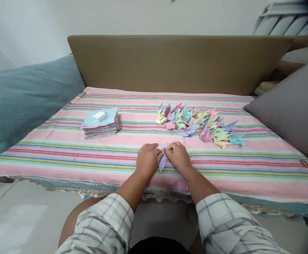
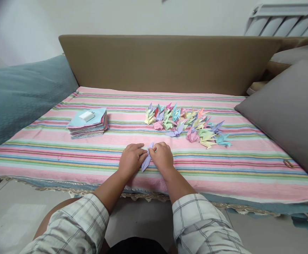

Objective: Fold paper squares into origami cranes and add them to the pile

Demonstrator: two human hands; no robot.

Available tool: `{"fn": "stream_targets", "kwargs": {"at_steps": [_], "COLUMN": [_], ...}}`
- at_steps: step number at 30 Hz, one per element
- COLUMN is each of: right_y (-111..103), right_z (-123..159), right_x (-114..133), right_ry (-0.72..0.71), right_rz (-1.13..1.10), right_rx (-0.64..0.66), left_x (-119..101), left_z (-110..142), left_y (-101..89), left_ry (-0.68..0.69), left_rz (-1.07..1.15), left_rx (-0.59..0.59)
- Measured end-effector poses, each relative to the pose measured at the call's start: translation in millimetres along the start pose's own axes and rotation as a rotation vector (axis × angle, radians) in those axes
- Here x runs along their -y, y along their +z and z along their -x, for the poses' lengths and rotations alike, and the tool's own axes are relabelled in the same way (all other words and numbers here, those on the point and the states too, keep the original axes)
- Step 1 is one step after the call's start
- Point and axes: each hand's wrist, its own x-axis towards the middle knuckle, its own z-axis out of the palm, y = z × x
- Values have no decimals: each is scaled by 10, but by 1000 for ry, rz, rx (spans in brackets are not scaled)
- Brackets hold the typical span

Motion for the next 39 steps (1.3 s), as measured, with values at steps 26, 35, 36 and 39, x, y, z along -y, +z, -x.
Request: {"fn": "stream_targets", "kwargs": {"at_steps": [26, 35, 36, 39], "right_y": [-114, -116, -114, -104], "right_z": [-56, -38, -38, -41], "right_x": [-8, 6, 5, 0], "right_ry": [74, 70, 67, 60], "right_rz": [-38, -2, 2, 11], "right_rx": [86, 68, 66, 63], "left_x": [56, -30, -47, -97], "left_z": [-2, 26, 30, 38], "left_y": [-27, -109, -117, -133], "left_ry": [345, 351, 352, 347], "left_rz": [-128, -226, -230, -262], "left_rx": [142, 218, 219, 228]}}
